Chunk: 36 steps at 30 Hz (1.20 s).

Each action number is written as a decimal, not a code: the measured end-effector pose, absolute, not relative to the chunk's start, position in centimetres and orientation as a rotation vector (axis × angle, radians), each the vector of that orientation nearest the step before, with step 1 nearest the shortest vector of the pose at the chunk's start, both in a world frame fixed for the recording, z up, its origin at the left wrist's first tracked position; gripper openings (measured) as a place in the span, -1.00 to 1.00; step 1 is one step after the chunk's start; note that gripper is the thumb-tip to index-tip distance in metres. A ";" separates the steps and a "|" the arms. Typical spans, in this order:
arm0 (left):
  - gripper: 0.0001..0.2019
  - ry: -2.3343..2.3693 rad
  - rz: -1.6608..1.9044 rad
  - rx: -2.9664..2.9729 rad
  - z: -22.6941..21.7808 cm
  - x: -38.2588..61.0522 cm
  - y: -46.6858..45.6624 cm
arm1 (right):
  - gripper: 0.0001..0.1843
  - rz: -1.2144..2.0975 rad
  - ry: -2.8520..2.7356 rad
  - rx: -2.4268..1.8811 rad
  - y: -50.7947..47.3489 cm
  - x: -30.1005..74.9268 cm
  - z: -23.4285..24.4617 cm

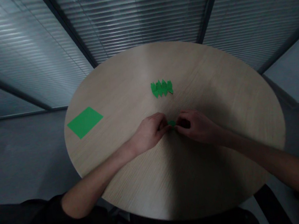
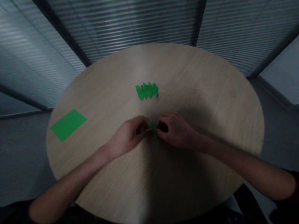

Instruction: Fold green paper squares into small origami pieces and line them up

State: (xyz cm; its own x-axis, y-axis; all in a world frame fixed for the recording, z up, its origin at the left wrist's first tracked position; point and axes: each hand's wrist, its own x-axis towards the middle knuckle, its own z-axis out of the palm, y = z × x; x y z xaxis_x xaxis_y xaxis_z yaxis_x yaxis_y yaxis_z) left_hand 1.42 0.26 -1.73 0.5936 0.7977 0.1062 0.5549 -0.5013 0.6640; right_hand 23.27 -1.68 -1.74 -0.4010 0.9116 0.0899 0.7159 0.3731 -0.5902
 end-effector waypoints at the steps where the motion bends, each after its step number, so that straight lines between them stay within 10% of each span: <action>1: -0.81 1.075 0.541 2.228 -1.7 1.4 0.2 | -0.87 0.666 -2.234 -1.415 -1.7 23.3 -1.7; 36: -0.90 1.110 0.586 2.199 -1.6 1.4 0.3 | -0.87 0.849 -2.203 -1.480 -0.6 23.3 -0.9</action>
